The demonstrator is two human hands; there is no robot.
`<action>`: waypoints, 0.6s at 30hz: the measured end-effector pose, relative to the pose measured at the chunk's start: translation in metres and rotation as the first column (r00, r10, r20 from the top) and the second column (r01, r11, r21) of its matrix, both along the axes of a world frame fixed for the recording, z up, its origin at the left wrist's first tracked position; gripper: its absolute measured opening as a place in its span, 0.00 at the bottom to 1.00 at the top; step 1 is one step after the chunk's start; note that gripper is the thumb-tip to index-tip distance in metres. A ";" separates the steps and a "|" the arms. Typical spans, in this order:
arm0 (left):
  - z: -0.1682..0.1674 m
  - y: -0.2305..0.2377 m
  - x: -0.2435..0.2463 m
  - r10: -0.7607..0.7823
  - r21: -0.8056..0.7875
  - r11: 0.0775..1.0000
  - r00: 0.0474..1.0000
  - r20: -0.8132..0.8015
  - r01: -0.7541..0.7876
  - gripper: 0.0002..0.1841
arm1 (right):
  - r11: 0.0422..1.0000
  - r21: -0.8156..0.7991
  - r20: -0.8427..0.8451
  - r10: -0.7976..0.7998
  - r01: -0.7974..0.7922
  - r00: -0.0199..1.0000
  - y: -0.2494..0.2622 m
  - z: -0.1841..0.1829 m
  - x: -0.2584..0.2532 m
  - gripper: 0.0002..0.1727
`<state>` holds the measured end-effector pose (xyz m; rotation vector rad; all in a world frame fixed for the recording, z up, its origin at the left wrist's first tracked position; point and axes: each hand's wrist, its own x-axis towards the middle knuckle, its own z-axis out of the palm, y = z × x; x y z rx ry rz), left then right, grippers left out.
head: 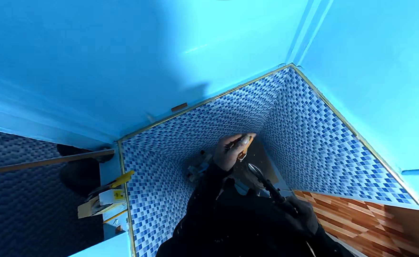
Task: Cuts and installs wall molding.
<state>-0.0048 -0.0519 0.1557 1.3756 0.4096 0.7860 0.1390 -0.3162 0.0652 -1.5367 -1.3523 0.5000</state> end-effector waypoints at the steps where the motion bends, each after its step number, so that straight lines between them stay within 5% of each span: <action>1: -0.002 0.003 0.000 0.057 0.092 0.994 0.998 0.004 -0.057 0.14 | 1.000 -0.027 -0.113 0.002 -0.005 0.994 -0.002 -0.002 -0.001 0.19; 5: -0.009 -0.009 0.005 0.202 0.228 0.955 0.979 -0.040 -0.188 0.12 | 0.994 -0.087 -0.584 -0.099 0.059 0.806 0.018 0.015 -0.016 0.27; 11: -0.033 -0.051 0.032 0.277 0.078 0.957 0.960 0.040 -0.279 0.07 | 0.959 0.117 -0.686 -0.109 0.257 0.720 0.085 0.045 -0.025 0.19; 15: -0.037 -0.063 0.036 0.261 0.058 0.963 0.965 0.043 -0.263 0.08 | 0.962 0.059 -0.716 -0.144 0.265 0.683 0.095 0.049 -0.027 0.15; 18: -0.032 -0.068 0.035 0.281 -0.170 0.943 0.958 -0.062 -0.288 0.07 | 0.974 0.062 -0.770 -0.093 0.219 0.631 0.097 0.045 -0.027 0.13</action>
